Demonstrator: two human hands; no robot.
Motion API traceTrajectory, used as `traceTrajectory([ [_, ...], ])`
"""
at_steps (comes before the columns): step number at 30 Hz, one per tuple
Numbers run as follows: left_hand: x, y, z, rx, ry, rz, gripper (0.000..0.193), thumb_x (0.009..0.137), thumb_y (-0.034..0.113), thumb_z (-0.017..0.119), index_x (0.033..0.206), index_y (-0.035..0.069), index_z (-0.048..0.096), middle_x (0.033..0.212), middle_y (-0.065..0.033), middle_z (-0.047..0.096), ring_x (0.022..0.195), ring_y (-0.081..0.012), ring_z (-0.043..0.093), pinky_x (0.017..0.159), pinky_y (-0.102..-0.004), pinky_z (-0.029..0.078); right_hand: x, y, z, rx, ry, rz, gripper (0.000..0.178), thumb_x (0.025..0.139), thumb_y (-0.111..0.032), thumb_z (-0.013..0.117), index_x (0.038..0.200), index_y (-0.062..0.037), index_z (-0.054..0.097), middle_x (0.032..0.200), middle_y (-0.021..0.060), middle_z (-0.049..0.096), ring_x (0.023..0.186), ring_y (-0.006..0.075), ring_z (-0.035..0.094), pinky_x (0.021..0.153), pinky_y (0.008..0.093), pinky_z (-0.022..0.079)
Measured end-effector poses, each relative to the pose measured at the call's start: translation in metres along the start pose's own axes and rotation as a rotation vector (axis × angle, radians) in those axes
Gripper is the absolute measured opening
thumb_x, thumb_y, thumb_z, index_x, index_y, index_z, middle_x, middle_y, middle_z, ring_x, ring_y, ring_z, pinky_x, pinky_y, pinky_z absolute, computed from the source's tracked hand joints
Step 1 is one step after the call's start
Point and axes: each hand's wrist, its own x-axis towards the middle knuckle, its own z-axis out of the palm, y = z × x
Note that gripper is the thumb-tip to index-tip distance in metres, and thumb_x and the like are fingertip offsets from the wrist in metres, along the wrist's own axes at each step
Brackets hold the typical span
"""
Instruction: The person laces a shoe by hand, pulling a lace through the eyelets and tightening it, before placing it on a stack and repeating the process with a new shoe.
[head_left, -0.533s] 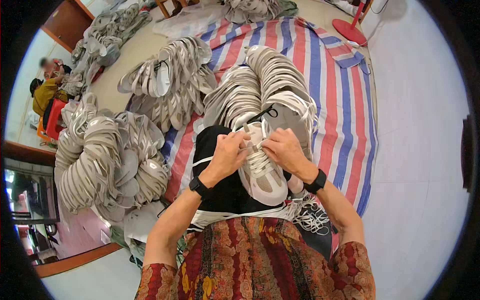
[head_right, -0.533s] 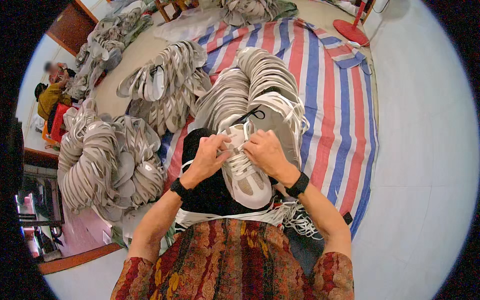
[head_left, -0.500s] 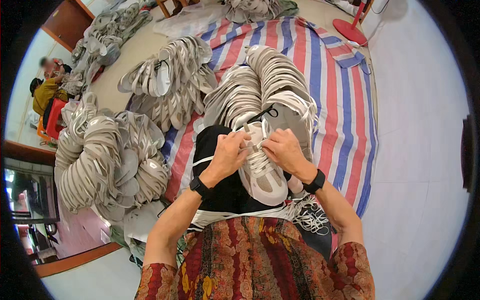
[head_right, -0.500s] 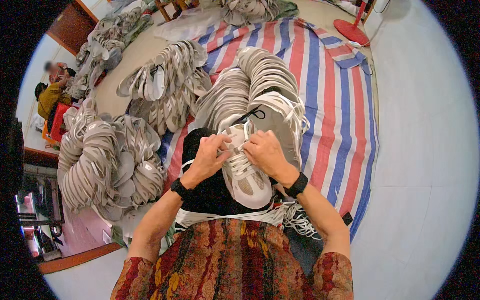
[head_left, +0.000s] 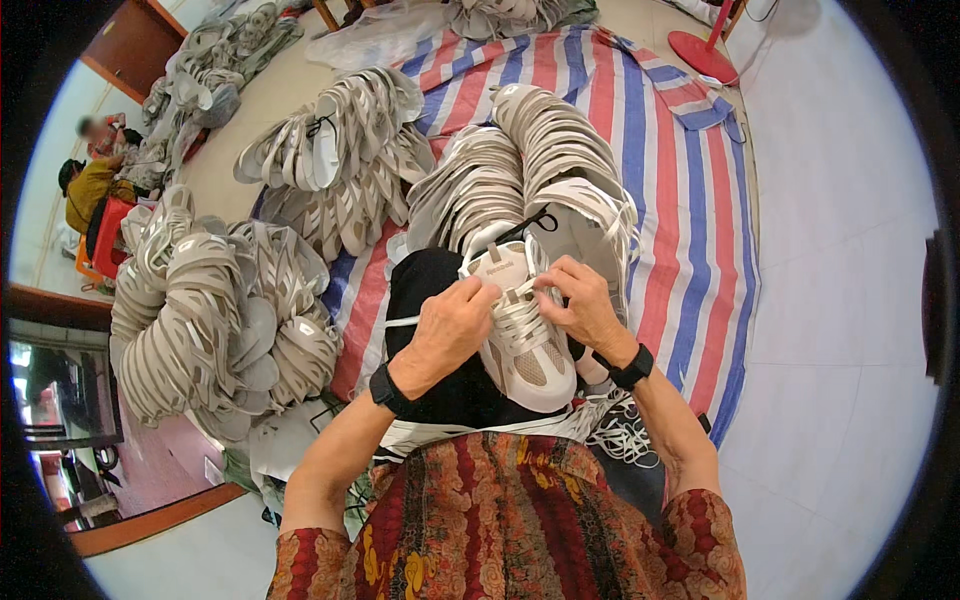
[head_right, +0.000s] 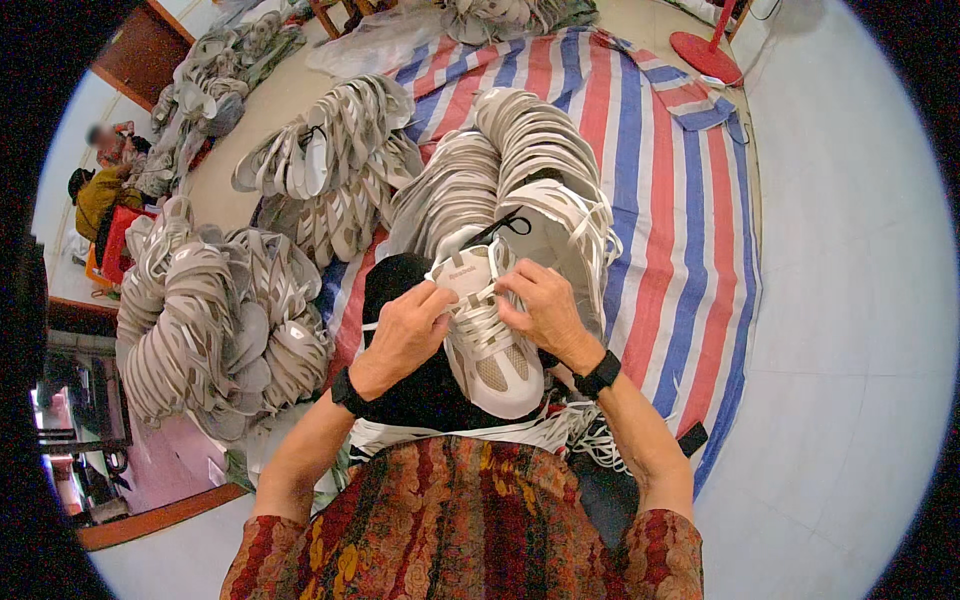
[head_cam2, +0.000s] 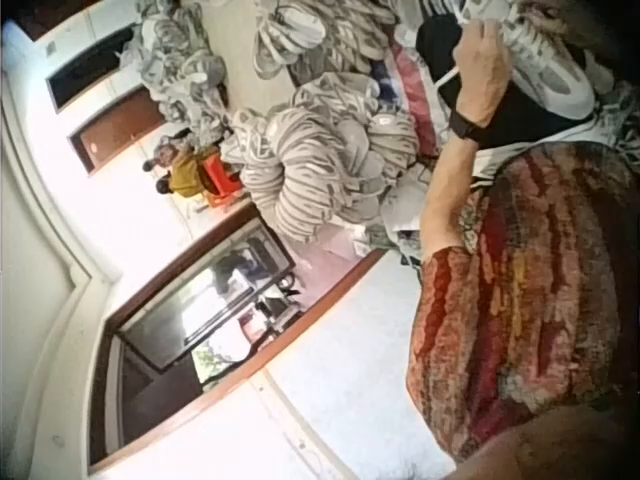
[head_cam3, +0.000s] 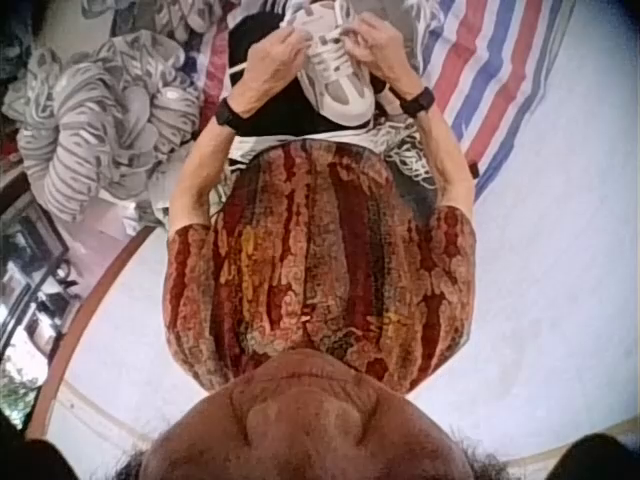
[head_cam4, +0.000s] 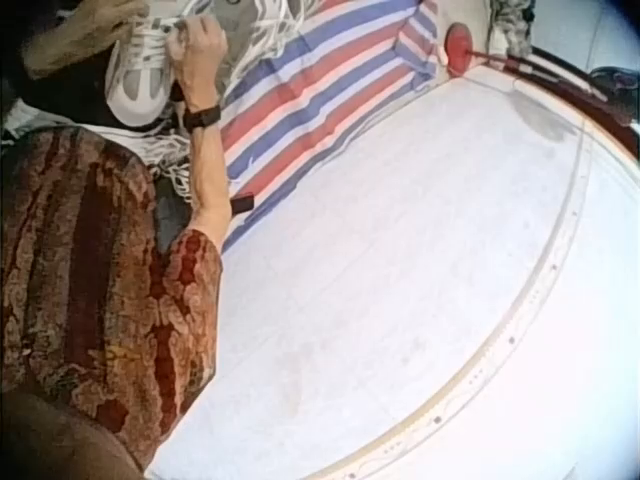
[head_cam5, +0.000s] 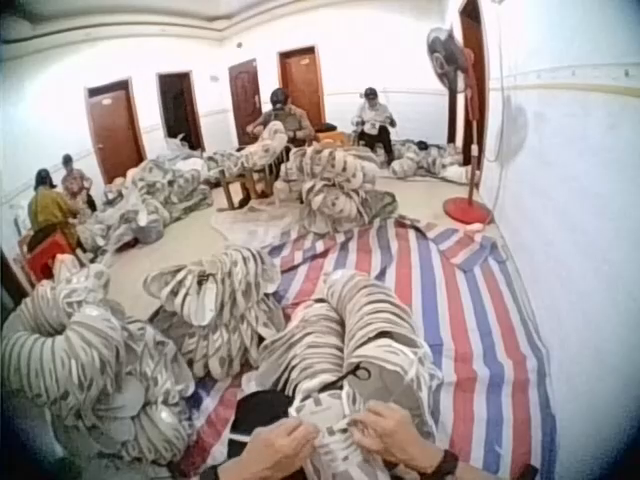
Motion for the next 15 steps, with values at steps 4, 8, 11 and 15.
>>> traceTrajectory([
  [4,-0.001,-0.003,-0.004,0.184,-0.111,0.061,0.024,0.068,0.004,0.057,0.091,0.005,0.050,0.074,-0.0066,0.046,0.073,-0.0206,0.055,0.051,-0.0300,0.046,0.001,-0.002,0.003,-0.079,-0.016,-0.062,0.015,0.066,-0.012,0.064,0.080,-0.0075,0.059,0.075,0.0056,0.052,0.067,0.0224,0.053,0.059,0.0329,0.039],
  [8,-0.002,-0.010,-0.004,0.206,-0.072,0.135,0.024,0.069,0.003,0.056,0.093,0.004,0.054,0.073,-0.0066,0.046,0.067,-0.0211,0.054,0.050,-0.0310,0.045,0.001,-0.004,0.011,-0.129,0.018,-0.067,0.015,0.067,-0.013,0.064,0.081,-0.0074,0.059,0.075,0.0050,0.052,0.070,0.0218,0.053,0.061,0.0329,0.039],
  [11,-0.003,-0.013,-0.004,0.263,-0.106,0.189,0.027,0.069,0.007,0.055,0.096,0.004,0.054,0.074,-0.0054,0.046,0.066,-0.0194,0.053,0.051,-0.0294,0.045,-0.001,-0.001,0.015,-0.087,0.016,-0.025,0.015,0.069,-0.015,0.064,0.081,-0.0074,0.059,0.077,0.0053,0.052,0.072,0.0219,0.054,0.061,0.0325,0.040],
  [15,0.000,-0.011,-0.007,0.333,-0.138,0.266,0.031,0.068,0.008,0.055,0.099,0.004,0.054,0.074,-0.0045,0.045,0.066,-0.0179,0.051,0.052,-0.0280,0.044,0.000,-0.004,0.015,0.070,-0.057,0.125,0.011,0.075,-0.014,0.059,0.080,-0.0048,0.057,0.081,0.0089,0.051,0.073,0.0261,0.054,0.065,0.0363,0.042],
])
